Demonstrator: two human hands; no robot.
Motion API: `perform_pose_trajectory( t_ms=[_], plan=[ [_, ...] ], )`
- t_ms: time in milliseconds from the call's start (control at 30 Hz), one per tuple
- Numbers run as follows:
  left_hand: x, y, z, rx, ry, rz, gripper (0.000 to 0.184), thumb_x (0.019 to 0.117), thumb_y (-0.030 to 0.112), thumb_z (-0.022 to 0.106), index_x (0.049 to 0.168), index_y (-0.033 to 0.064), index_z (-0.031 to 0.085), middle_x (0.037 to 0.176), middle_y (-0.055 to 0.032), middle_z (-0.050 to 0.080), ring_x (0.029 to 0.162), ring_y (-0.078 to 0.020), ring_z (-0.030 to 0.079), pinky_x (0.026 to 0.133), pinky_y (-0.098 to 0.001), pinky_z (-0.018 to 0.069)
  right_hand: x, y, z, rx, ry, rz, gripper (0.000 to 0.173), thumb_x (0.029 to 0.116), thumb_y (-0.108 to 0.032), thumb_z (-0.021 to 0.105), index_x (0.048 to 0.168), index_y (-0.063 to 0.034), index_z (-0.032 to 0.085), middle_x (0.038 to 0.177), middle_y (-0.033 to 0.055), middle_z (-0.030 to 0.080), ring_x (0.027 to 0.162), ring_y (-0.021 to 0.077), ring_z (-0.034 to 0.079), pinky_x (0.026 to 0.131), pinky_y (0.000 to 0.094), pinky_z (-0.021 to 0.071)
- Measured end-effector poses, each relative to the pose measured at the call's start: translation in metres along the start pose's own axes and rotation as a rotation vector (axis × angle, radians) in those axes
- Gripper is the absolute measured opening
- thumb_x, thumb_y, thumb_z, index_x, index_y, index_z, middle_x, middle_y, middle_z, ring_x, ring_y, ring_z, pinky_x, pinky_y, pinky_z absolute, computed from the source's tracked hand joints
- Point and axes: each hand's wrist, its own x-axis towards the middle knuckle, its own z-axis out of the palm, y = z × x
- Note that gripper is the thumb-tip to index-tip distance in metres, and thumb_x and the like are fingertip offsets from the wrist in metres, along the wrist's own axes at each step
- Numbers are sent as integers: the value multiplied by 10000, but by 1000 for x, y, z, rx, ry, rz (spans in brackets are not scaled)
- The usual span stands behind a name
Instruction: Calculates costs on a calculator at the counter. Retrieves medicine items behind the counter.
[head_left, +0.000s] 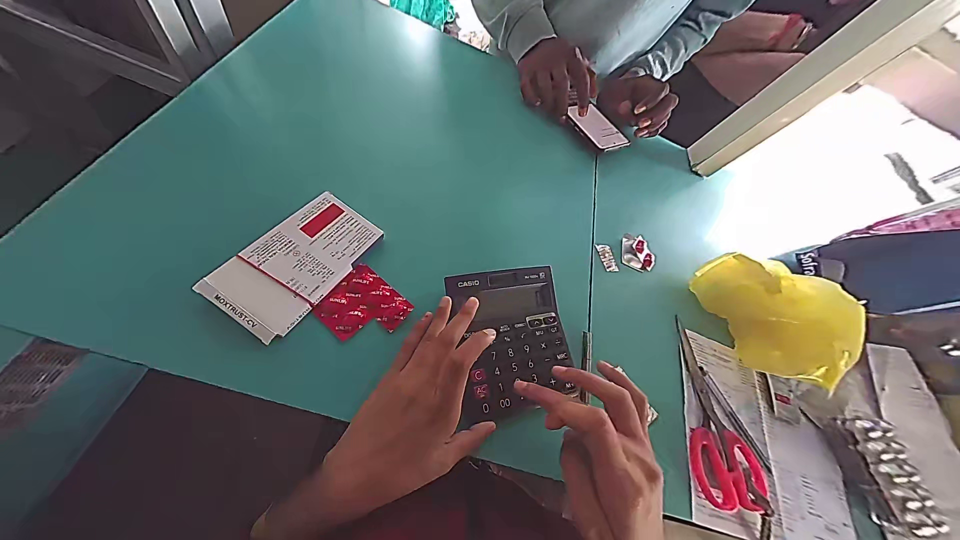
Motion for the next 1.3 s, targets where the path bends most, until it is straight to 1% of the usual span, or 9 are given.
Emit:
perform_pose_trajectory(
  t_ms=[400, 500, 633, 700, 833, 967, 1133, 1200, 1300],
  plan=[
    [1, -6, -1, -30, -30, 17, 699, 945, 528, 597, 1442, 53, 472, 1540, -215, 466, 1487, -343, 381, 1215, -503, 287, 13, -5, 17, -180, -83, 4, 240, 1036, -111, 348, 1053, -198, 571, 1028, -70, 749, 1219, 174, 598, 1125, 522, 237],
    [1, -7, -3, -44, -31, 12, 676, 954, 510, 593, 1436, 50, 479, 1535, -215, 472, 1477, -339, 398, 1207, -499, 298, 8, 0, 9, -93, -31, 71, 260, 1069, -126, 322, 1079, -189, 574, 1051, -72, 738, 1248, 136, 579, 1195, 487, 194],
    [0, -7, -3, -63, -47, 9, 624, 966, 437, 594, 1436, 43, 475, 1527, -200, 489, 1483, -334, 390, 1211, -484, 304, -6, 18, -11, -16, 82, 196, 245, 1047, -155, 317, 1073, -170, 560, 1082, -59, 735, 1253, 123, 580, 1213, 435, 221],
    [0, -7, -4, -66, -50, 10, 618, 961, 416, 600, 1434, 39, 473, 1515, -194, 504, 1487, -329, 383, 1209, -481, 303, -11, 22, -13, -8, 83, 205, 234, 1020, -124, 325, 1059, -157, 553, 1064, -44, 739, 1235, 128, 587, 1208, 427, 214],
    [0, -8, -2, -76, -32, 13, 626, 957, 412, 610, 1436, 33, 473, 1525, -204, 490, 1496, -317, 370, 1212, -479, 297, -14, 15, -11, -43, 107, 154, 224, 1052, -126, 317, 1060, -158, 539, 1077, -59, 744, 1268, 117, 569, 1227, 389, 168],
    [0, -7, -4, -67, -38, 1, 624, 962, 423, 604, 1442, 50, 465, 1545, -202, 466, 1505, -307, 358, 1221, -484, 281, -12, 13, -5, -118, 145, 120, 220, 1050, -128, 309, 1052, -155, 527, 1087, -52, 745, 1245, 128, 577, 1204, 396, 180],
    [0, -6, -3, -30, -42, -8, 660, 950, 440, 608, 1449, 33, 466, 1551, -202, 463, 1499, -309, 369, 1214, -481, 296, -12, 12, -3, -190, 29, 203, 271, 985, -113, 350, 1040, -161, 611, 943, -27, 717, 1111, 166, 614, 1150, 437, 255],
    [0, -4, -3, -17, -49, -17, 692, 931, 449, 624, 1459, 34, 459, 1548, -207, 464, 1485, -313, 394, 1200, -479, 319, -8, 12, -9, -175, -20, 211, 263, 989, -133, 343, 1036, -166, 599, 959, -29, 733, 1119, 177, 604, 1113, 450, 251],
    [2, -4, -3, -17, -35, -15, 733, 930, 474, 628, 1469, 11, 450, 1527, -204, 491, 1464, -305, 427, 1191, -457, 338, -1, 10, -8, -94, 30, 161, 171, 1062, -248, 418, 1073, -166, 567, 1068, -40, 737, 1219, 133, 591, 1166, 431, 258]
  ],
)
